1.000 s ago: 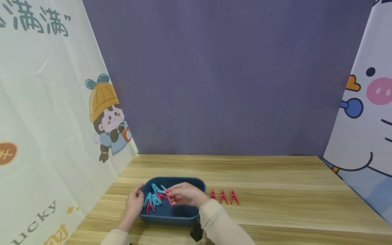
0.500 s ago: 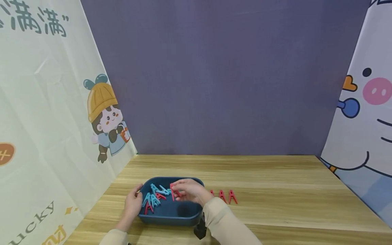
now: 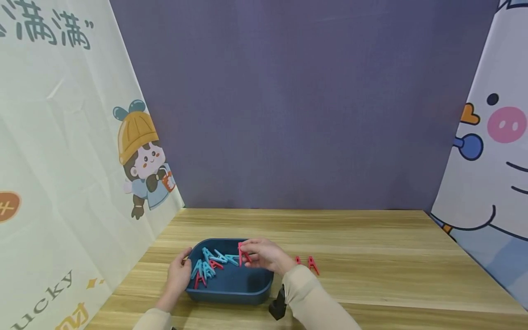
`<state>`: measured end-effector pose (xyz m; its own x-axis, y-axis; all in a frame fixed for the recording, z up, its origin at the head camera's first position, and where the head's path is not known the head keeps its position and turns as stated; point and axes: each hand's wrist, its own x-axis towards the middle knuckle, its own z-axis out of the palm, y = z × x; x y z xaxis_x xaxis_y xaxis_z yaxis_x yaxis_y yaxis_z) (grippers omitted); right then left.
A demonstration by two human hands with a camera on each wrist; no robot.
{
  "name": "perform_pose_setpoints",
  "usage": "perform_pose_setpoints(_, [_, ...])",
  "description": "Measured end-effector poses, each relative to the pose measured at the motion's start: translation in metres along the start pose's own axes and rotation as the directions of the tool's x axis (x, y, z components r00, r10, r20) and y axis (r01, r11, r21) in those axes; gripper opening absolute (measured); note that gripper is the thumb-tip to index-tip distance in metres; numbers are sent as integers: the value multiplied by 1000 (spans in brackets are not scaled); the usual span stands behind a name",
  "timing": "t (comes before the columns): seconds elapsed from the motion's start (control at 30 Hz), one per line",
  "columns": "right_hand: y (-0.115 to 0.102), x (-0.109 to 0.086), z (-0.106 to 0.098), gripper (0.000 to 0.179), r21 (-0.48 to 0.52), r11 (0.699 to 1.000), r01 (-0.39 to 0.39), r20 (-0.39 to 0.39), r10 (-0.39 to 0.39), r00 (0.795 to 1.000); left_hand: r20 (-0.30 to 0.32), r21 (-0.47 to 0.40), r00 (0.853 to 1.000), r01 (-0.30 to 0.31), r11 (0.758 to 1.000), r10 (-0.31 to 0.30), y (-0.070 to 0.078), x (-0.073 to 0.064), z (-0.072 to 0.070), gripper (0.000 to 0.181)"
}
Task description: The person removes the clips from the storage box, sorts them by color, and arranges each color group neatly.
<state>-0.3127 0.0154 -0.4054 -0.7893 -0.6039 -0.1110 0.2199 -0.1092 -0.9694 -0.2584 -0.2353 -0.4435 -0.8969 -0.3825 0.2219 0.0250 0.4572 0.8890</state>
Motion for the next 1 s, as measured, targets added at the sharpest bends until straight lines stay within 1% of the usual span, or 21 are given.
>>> perform_pose_setpoints(0.17, [-1,-4,-9,25,18,1000,8,-29,-8,1000,0,-1,1000,-7,1000,7,0,0,0,39])
perform_pose_setpoints(0.33, [-4,-9,-17,25,11,1000,13,-45,-13,999,-1,-1,1000,-13,1000,13,-2,1,1,39])
perform_pose_setpoints(0.5, [-5,-14,-28,32,16,1000,18,-52,-17,999,-2,1,1000,-11,1000,11,-4,2,1,40])
perform_pose_setpoints(0.6, [-5,-18,-35,34,18,1000,24,-61,-23,998,2,0,1000,-4,1000,4,-3,1,0,40])
perform_pose_setpoints(0.67, [-5,-20,-40,30,15,999,28,-66,-27,997,6,-1,1000,-3,1000,3,-3,1,0,40])
perform_pose_setpoints(0.87, [-5,-26,-54,11,22,999,33,-77,-31,997,14,3,1000,3,1000,-3,-3,1,-1,40])
perform_pose_setpoints(1.0, [-7,-32,-62,11,18,999,41,-100,-39,994,15,12,1000,9,1000,-9,-2,2,-1,40])
